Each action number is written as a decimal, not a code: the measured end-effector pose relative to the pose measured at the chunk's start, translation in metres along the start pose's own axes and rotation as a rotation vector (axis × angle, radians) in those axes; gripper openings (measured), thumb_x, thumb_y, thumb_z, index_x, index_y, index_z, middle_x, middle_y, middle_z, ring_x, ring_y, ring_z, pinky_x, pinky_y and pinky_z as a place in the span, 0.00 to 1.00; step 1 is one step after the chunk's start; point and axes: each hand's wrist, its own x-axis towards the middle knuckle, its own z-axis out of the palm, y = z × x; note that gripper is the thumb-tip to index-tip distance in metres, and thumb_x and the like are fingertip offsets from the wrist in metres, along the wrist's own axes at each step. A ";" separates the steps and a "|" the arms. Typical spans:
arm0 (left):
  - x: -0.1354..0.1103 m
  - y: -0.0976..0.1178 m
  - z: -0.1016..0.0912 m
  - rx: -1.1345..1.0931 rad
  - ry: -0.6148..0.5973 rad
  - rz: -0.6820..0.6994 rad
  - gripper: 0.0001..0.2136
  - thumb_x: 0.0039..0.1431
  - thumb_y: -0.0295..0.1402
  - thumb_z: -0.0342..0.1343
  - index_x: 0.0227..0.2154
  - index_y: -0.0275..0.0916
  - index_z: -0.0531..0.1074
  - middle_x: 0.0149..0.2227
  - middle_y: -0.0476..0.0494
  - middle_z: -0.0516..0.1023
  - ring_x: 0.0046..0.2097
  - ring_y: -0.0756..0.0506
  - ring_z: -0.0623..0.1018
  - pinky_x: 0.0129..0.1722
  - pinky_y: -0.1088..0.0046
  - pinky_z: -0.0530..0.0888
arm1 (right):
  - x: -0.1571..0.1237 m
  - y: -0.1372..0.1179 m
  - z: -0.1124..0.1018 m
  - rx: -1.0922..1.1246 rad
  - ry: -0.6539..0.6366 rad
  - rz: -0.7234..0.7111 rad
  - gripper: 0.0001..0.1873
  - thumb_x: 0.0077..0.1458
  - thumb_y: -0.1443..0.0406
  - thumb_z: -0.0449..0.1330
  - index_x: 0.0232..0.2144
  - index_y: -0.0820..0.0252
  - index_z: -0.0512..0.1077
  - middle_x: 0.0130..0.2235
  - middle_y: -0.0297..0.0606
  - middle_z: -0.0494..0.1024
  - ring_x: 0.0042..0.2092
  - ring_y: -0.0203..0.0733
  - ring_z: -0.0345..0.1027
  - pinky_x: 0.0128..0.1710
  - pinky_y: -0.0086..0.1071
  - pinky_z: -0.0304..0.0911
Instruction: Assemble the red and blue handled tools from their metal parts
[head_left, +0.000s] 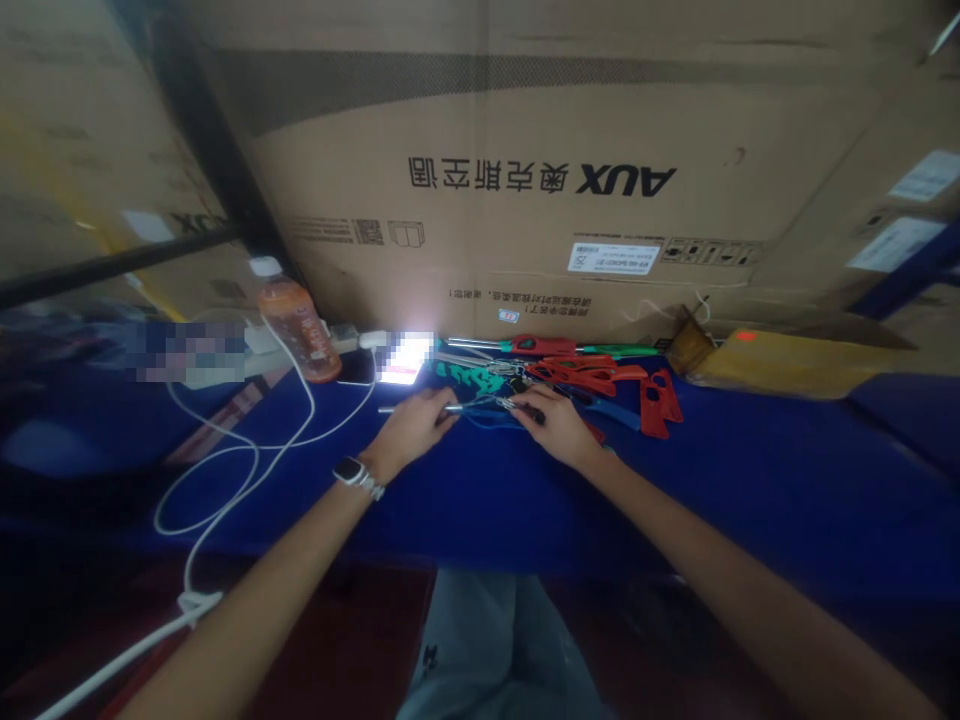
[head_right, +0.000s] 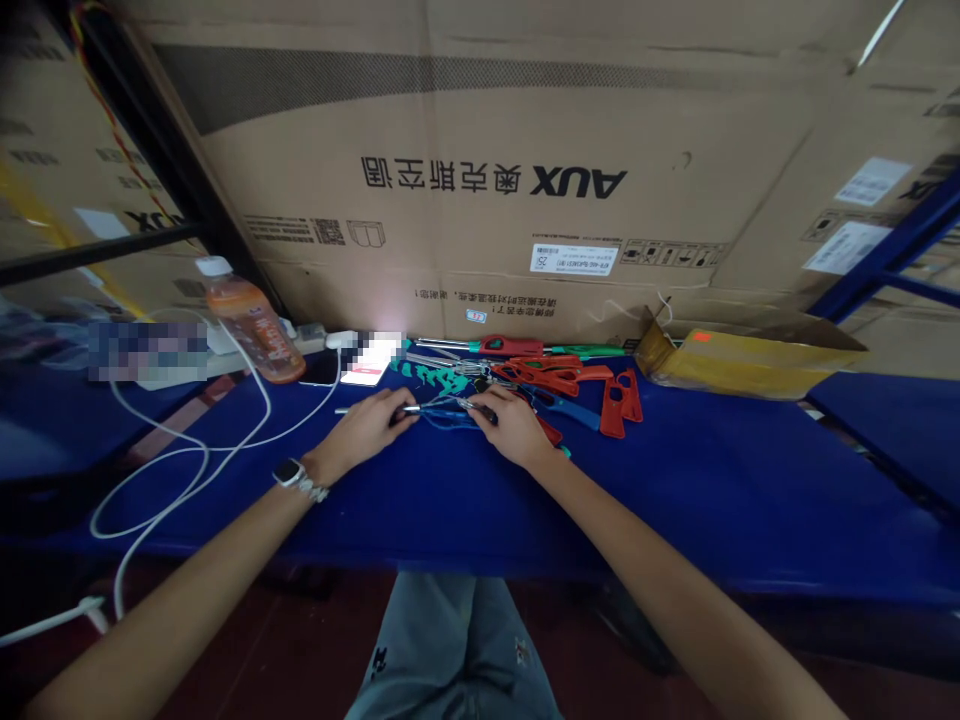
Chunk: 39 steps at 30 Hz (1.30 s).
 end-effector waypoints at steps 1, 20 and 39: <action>0.007 -0.004 -0.001 0.014 0.010 -0.019 0.03 0.64 0.32 0.53 0.38 0.41 0.69 0.31 0.47 0.72 0.33 0.43 0.74 0.34 0.68 0.68 | 0.005 0.002 0.002 -0.006 0.010 0.021 0.08 0.61 0.66 0.60 0.41 0.55 0.79 0.40 0.38 0.78 0.37 0.41 0.75 0.42 0.35 0.71; 0.005 -0.024 0.006 -0.136 0.110 0.152 0.14 0.69 0.36 0.49 0.48 0.40 0.77 0.41 0.41 0.74 0.42 0.43 0.75 0.46 0.63 0.73 | 0.001 0.000 -0.001 -0.175 0.019 -0.031 0.08 0.63 0.63 0.60 0.42 0.53 0.79 0.41 0.40 0.80 0.44 0.46 0.75 0.47 0.42 0.67; 0.024 -0.009 0.006 -0.022 0.109 0.236 0.23 0.61 0.28 0.52 0.59 0.39 0.67 0.59 0.36 0.68 0.60 0.35 0.68 0.60 0.50 0.66 | -0.002 0.004 0.003 -0.197 0.015 -0.058 0.08 0.63 0.63 0.60 0.42 0.53 0.79 0.41 0.41 0.80 0.46 0.47 0.75 0.48 0.43 0.66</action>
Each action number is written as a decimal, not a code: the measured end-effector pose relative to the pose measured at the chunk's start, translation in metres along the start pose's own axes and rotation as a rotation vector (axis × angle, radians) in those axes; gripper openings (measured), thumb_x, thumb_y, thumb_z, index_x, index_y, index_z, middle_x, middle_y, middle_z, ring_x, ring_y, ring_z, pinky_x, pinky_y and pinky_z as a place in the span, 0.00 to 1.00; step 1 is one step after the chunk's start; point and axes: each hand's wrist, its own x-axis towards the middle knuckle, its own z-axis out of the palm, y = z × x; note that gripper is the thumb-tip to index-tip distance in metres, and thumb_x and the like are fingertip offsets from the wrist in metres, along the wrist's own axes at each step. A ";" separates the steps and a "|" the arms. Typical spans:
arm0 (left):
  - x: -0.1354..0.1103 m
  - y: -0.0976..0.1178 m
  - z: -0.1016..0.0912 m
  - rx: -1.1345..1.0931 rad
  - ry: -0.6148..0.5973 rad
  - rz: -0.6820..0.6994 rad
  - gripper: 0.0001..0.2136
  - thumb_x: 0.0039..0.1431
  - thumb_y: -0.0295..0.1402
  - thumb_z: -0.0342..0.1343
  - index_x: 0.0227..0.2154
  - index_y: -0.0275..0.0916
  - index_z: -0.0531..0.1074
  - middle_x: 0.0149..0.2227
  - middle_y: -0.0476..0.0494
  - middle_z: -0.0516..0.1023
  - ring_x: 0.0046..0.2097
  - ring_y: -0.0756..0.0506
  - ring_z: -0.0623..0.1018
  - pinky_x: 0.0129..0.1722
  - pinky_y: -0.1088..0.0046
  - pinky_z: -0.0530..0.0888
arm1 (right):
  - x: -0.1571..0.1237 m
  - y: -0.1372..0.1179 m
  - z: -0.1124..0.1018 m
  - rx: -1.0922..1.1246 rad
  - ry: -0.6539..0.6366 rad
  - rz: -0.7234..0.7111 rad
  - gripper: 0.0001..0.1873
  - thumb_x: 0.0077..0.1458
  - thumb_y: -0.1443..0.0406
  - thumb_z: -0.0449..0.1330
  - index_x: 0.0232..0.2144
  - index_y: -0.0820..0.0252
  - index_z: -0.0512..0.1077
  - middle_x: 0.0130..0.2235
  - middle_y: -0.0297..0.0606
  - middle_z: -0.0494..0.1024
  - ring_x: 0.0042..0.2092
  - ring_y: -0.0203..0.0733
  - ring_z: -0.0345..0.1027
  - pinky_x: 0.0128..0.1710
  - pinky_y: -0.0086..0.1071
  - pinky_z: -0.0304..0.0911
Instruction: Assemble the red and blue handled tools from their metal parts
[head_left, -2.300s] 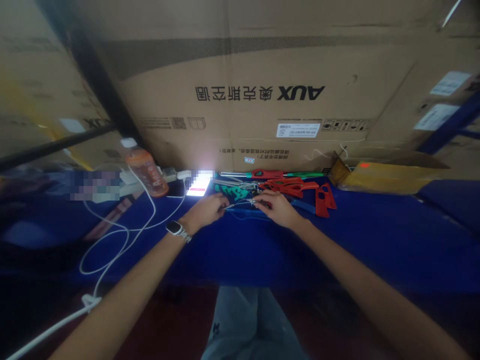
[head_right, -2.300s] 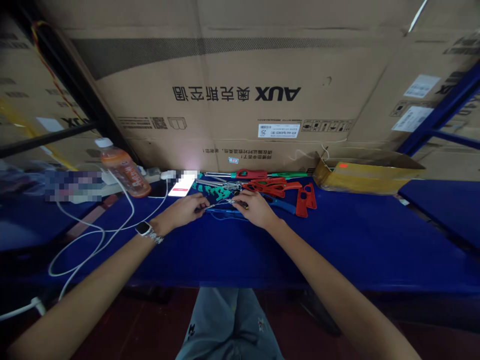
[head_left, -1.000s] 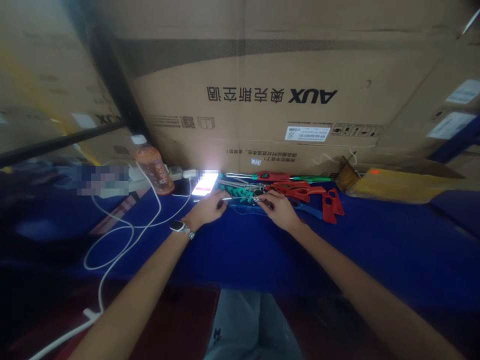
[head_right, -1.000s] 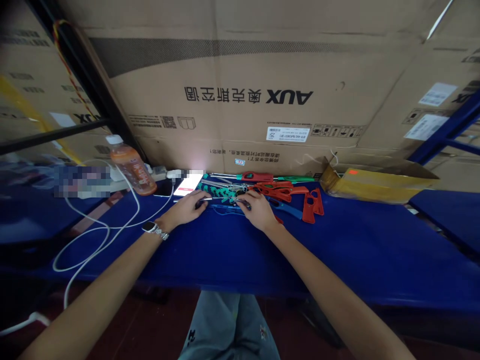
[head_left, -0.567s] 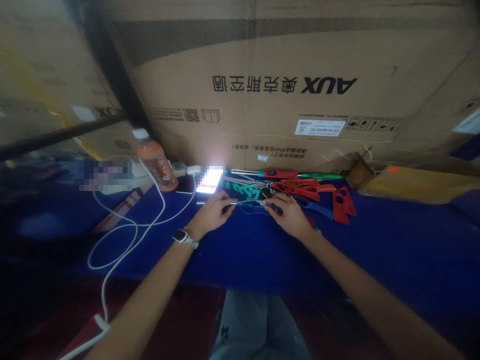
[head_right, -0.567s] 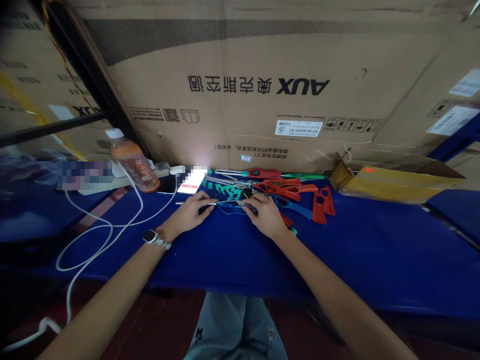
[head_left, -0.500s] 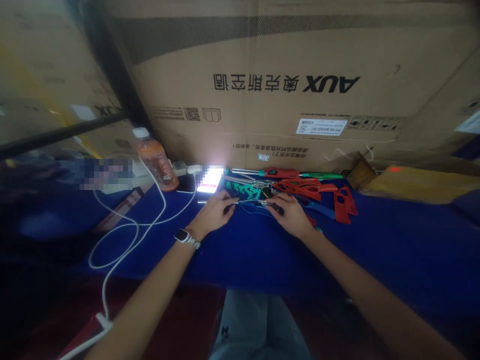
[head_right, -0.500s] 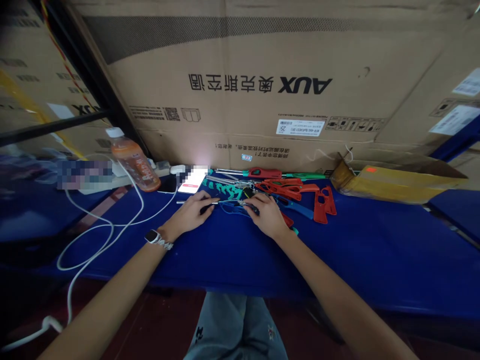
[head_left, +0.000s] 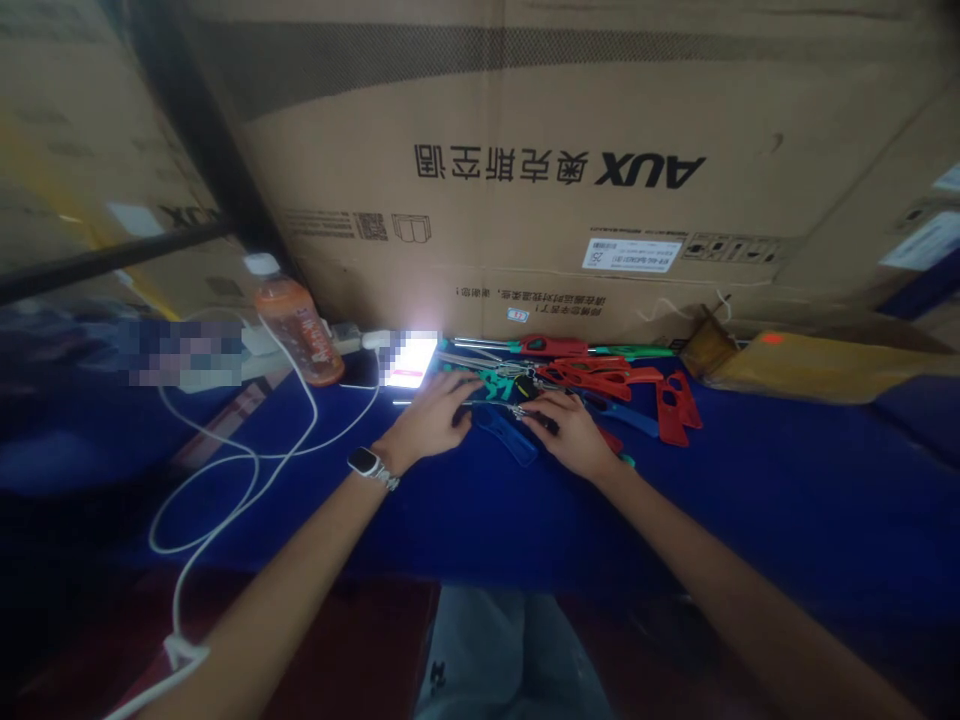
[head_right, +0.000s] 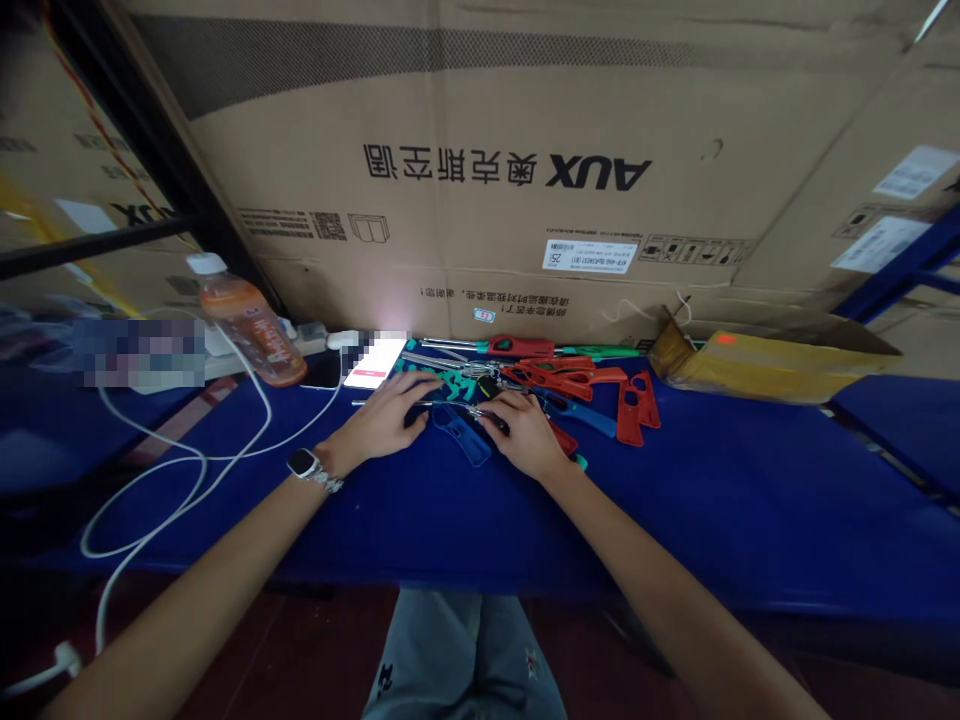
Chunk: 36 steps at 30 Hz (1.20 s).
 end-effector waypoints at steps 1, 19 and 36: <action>0.005 0.004 0.000 -0.049 -0.012 0.044 0.22 0.60 0.26 0.52 0.58 0.40 0.68 0.58 0.38 0.71 0.59 0.37 0.70 0.60 0.51 0.66 | 0.000 -0.001 0.000 -0.002 0.000 0.008 0.08 0.63 0.62 0.60 0.42 0.52 0.79 0.41 0.41 0.80 0.46 0.47 0.75 0.47 0.43 0.66; 0.030 -0.002 0.022 -0.245 -0.093 0.025 0.06 0.60 0.37 0.63 0.34 0.41 0.76 0.35 0.46 0.76 0.41 0.43 0.76 0.42 0.65 0.72 | 0.006 -0.009 -0.001 0.023 0.053 0.008 0.09 0.63 0.64 0.61 0.44 0.53 0.78 0.42 0.40 0.81 0.45 0.46 0.75 0.47 0.41 0.64; 0.021 0.000 -0.003 -0.552 -0.239 -0.034 0.07 0.56 0.37 0.64 0.28 0.39 0.79 0.43 0.42 0.78 0.44 0.44 0.77 0.45 0.66 0.72 | 0.011 -0.009 -0.016 0.045 -0.164 -0.177 0.09 0.64 0.64 0.59 0.45 0.54 0.77 0.42 0.39 0.80 0.45 0.44 0.73 0.51 0.42 0.63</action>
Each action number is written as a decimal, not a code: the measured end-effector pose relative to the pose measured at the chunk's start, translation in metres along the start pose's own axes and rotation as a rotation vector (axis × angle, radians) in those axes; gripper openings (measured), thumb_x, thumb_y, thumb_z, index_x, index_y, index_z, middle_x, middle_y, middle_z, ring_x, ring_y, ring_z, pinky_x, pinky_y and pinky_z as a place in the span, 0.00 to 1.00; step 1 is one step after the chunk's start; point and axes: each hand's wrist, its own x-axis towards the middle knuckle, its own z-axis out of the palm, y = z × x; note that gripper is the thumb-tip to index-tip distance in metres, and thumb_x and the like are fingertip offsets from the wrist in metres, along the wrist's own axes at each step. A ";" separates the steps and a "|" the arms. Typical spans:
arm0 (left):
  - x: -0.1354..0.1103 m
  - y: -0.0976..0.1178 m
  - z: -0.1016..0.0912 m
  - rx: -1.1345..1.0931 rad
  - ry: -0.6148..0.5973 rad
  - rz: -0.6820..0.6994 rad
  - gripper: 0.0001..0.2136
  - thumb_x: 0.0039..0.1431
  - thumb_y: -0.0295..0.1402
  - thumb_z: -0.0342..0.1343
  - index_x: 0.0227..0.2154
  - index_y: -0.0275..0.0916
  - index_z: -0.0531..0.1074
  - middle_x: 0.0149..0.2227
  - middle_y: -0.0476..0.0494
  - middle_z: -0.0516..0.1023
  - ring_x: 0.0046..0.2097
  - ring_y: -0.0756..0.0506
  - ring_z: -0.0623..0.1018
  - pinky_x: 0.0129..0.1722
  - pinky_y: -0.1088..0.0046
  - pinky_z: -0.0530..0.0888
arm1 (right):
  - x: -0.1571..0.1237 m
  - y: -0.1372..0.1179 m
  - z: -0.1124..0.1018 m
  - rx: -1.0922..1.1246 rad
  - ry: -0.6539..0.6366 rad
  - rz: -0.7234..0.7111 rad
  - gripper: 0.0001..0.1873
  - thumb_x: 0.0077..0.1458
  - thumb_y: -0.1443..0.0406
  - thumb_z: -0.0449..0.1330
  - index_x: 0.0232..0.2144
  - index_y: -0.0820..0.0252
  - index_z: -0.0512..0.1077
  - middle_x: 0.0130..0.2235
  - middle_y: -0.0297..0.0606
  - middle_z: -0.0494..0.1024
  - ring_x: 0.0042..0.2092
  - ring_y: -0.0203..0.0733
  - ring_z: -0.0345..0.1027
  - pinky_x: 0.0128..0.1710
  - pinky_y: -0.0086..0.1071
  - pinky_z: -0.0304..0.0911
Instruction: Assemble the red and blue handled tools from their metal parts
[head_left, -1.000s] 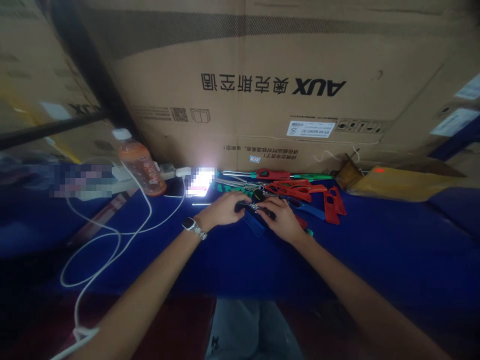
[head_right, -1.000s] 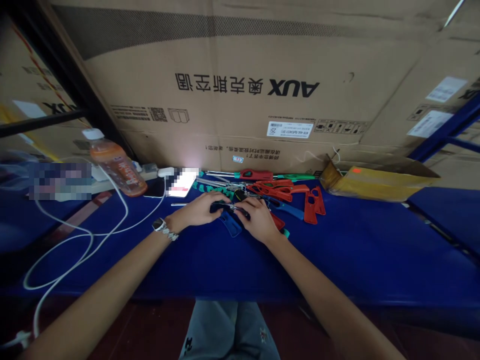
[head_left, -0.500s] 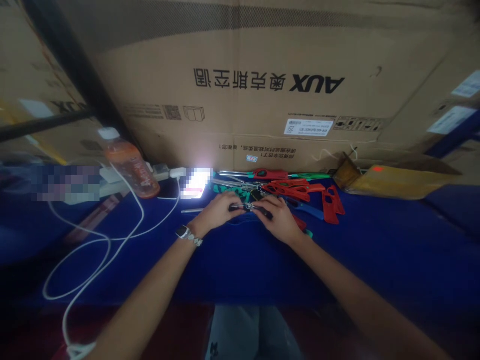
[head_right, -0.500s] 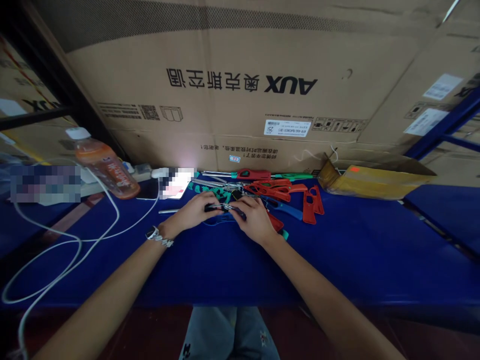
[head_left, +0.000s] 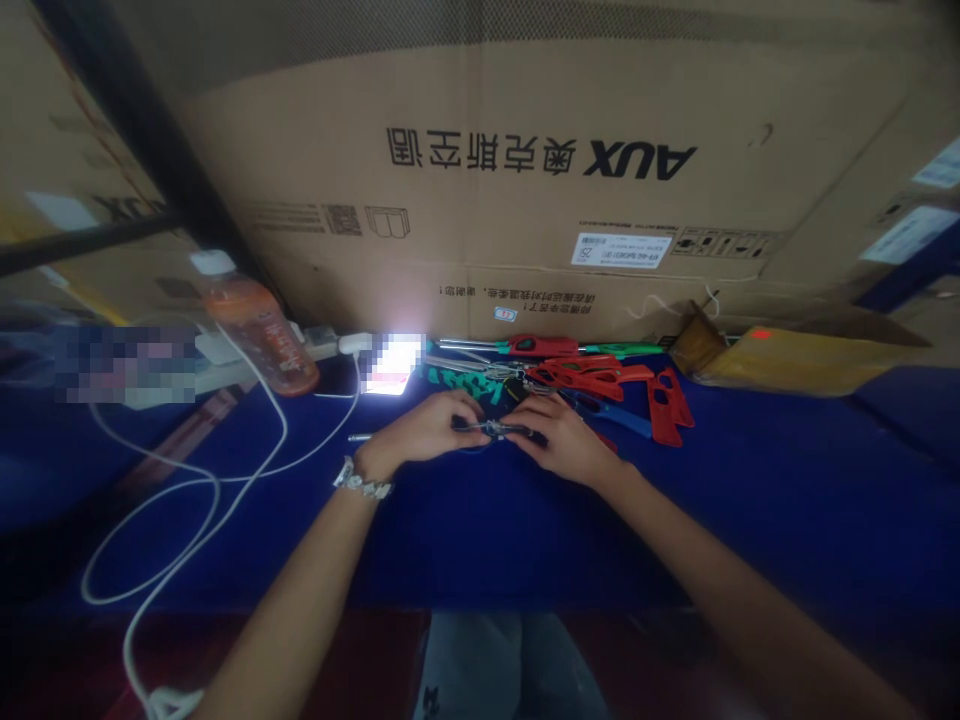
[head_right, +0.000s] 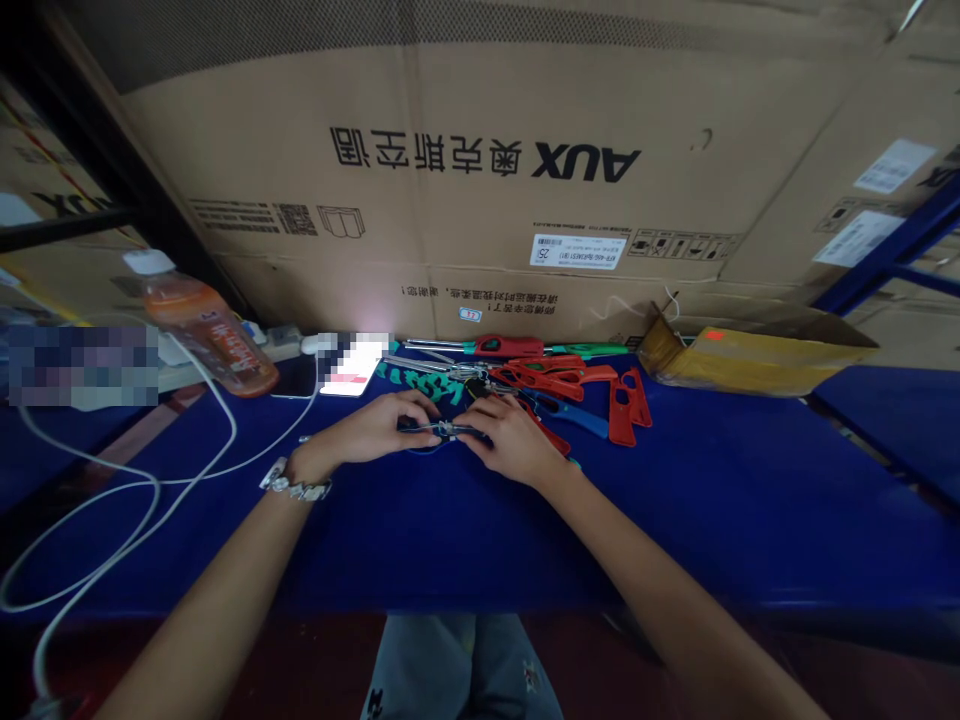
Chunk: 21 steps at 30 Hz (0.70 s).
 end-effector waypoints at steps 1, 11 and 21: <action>0.000 0.000 0.002 0.006 0.006 -0.003 0.06 0.56 0.37 0.64 0.28 0.39 0.79 0.43 0.42 0.77 0.44 0.44 0.77 0.45 0.65 0.72 | 0.001 0.001 -0.002 0.003 -0.023 -0.010 0.10 0.64 0.65 0.59 0.46 0.54 0.77 0.42 0.40 0.80 0.45 0.44 0.73 0.51 0.42 0.63; -0.004 0.002 0.008 0.088 0.035 -0.107 0.15 0.50 0.39 0.68 0.37 0.39 0.74 0.36 0.48 0.76 0.35 0.47 0.75 0.36 0.70 0.71 | 0.014 0.010 -0.007 -0.009 -0.175 0.020 0.12 0.62 0.69 0.61 0.46 0.55 0.78 0.42 0.40 0.79 0.45 0.43 0.72 0.49 0.39 0.64; -0.009 0.010 0.014 0.276 0.033 -0.103 0.24 0.50 0.50 0.67 0.44 0.42 0.73 0.44 0.44 0.77 0.46 0.41 0.76 0.43 0.65 0.70 | 0.012 0.014 -0.002 0.082 -0.127 0.046 0.09 0.60 0.68 0.62 0.44 0.57 0.78 0.40 0.39 0.79 0.44 0.43 0.73 0.48 0.39 0.66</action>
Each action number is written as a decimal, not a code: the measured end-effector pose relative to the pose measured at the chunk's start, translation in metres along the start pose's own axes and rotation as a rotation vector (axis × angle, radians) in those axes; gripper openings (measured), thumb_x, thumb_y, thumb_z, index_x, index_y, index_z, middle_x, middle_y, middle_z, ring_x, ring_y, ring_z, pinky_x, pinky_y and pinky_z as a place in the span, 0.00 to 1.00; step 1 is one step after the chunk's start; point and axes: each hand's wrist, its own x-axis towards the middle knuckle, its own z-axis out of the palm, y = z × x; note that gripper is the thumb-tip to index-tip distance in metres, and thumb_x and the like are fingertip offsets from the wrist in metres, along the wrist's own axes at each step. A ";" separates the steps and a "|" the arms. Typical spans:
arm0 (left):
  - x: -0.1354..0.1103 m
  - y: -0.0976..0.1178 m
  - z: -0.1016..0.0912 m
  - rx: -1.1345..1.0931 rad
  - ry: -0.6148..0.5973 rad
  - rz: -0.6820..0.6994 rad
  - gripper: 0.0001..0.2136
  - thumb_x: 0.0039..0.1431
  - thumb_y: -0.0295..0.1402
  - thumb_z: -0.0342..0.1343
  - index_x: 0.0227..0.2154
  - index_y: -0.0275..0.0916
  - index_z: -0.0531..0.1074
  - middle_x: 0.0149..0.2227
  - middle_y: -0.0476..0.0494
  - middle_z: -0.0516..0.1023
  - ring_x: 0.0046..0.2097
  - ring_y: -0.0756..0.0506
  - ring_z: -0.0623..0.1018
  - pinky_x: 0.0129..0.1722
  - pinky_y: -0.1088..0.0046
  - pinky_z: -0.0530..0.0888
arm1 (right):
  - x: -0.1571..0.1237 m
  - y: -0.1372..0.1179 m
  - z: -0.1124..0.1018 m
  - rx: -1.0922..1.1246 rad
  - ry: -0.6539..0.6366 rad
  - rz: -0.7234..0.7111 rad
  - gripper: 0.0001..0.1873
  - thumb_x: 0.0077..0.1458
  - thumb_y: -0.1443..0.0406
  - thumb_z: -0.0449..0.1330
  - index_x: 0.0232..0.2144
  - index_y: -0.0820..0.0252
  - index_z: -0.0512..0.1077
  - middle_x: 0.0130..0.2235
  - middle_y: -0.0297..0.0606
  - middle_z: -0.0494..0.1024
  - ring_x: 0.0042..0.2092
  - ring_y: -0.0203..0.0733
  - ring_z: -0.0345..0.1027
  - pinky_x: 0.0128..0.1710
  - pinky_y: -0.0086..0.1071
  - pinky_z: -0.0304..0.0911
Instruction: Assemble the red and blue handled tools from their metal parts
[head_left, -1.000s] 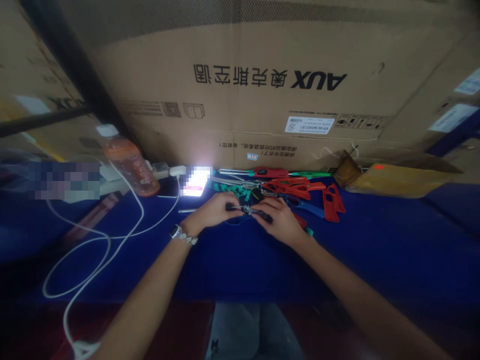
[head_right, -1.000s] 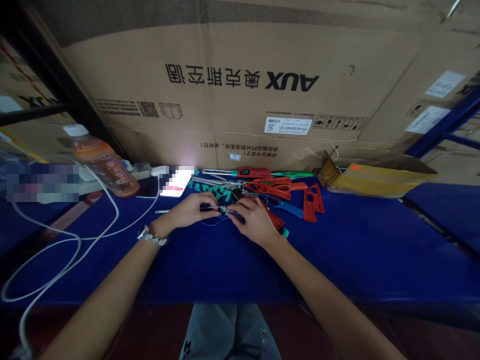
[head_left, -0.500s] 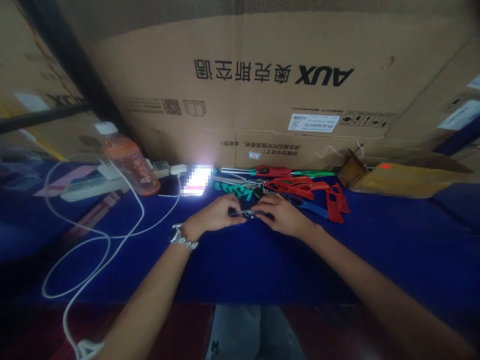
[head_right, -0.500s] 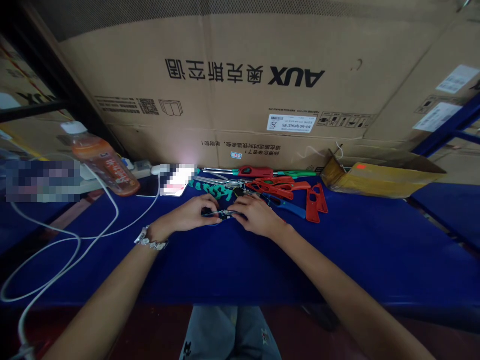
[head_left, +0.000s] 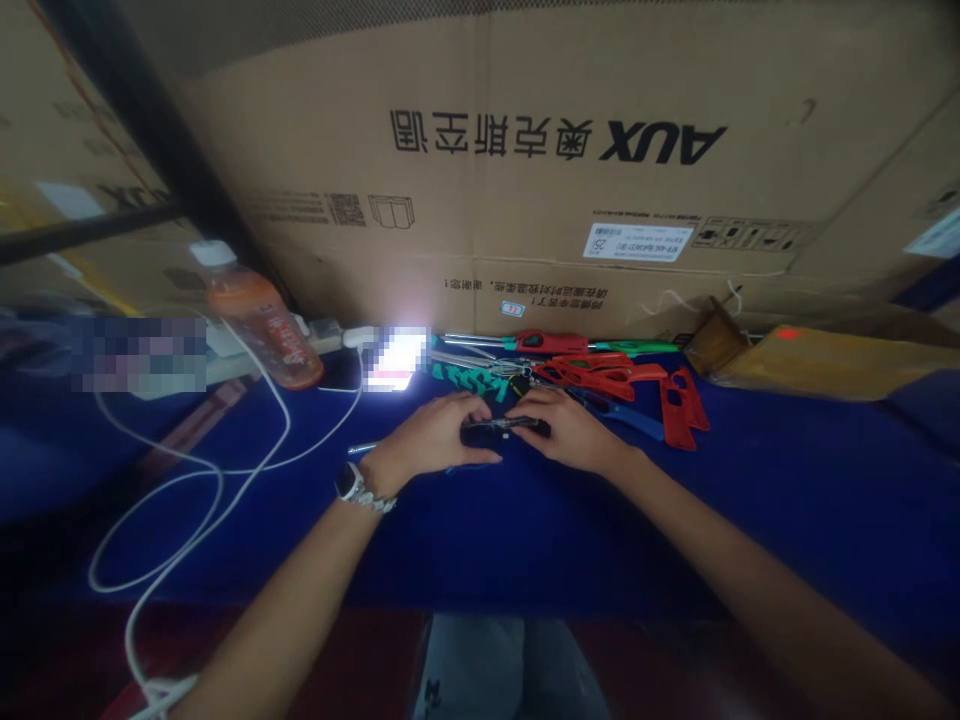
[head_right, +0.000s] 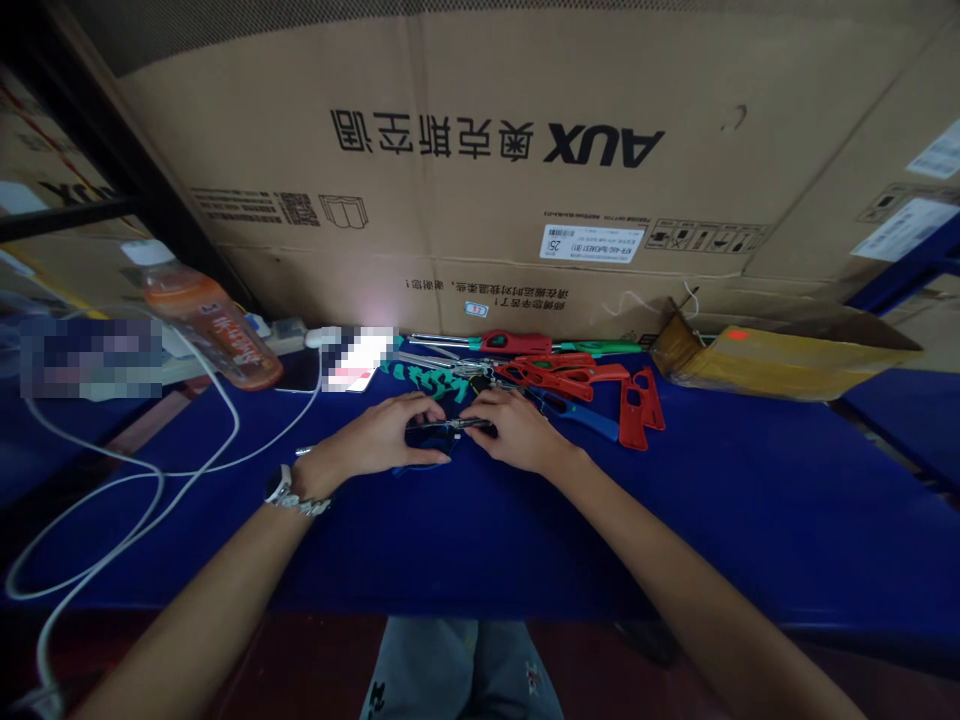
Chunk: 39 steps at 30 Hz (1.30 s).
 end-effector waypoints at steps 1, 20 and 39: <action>-0.001 0.003 -0.001 0.045 0.009 -0.006 0.27 0.48 0.53 0.67 0.45 0.41 0.72 0.46 0.44 0.77 0.47 0.39 0.76 0.44 0.64 0.70 | 0.000 0.000 -0.001 0.010 -0.003 0.000 0.09 0.60 0.69 0.62 0.43 0.57 0.78 0.40 0.39 0.79 0.43 0.42 0.72 0.47 0.38 0.66; 0.003 -0.011 -0.008 0.098 0.062 0.068 0.07 0.59 0.26 0.61 0.41 0.40 0.76 0.42 0.44 0.76 0.43 0.43 0.76 0.44 0.65 0.72 | 0.009 0.007 0.006 0.123 0.010 0.100 0.11 0.57 0.70 0.65 0.42 0.56 0.81 0.37 0.39 0.76 0.38 0.39 0.72 0.41 0.34 0.68; 0.006 -0.030 0.007 -0.244 0.161 0.014 0.15 0.53 0.26 0.63 0.44 0.40 0.70 0.37 0.49 0.71 0.32 0.50 0.73 0.32 0.71 0.74 | 0.000 0.001 0.019 -0.009 0.152 -0.005 0.10 0.63 0.67 0.60 0.44 0.53 0.79 0.39 0.40 0.78 0.43 0.45 0.70 0.47 0.43 0.67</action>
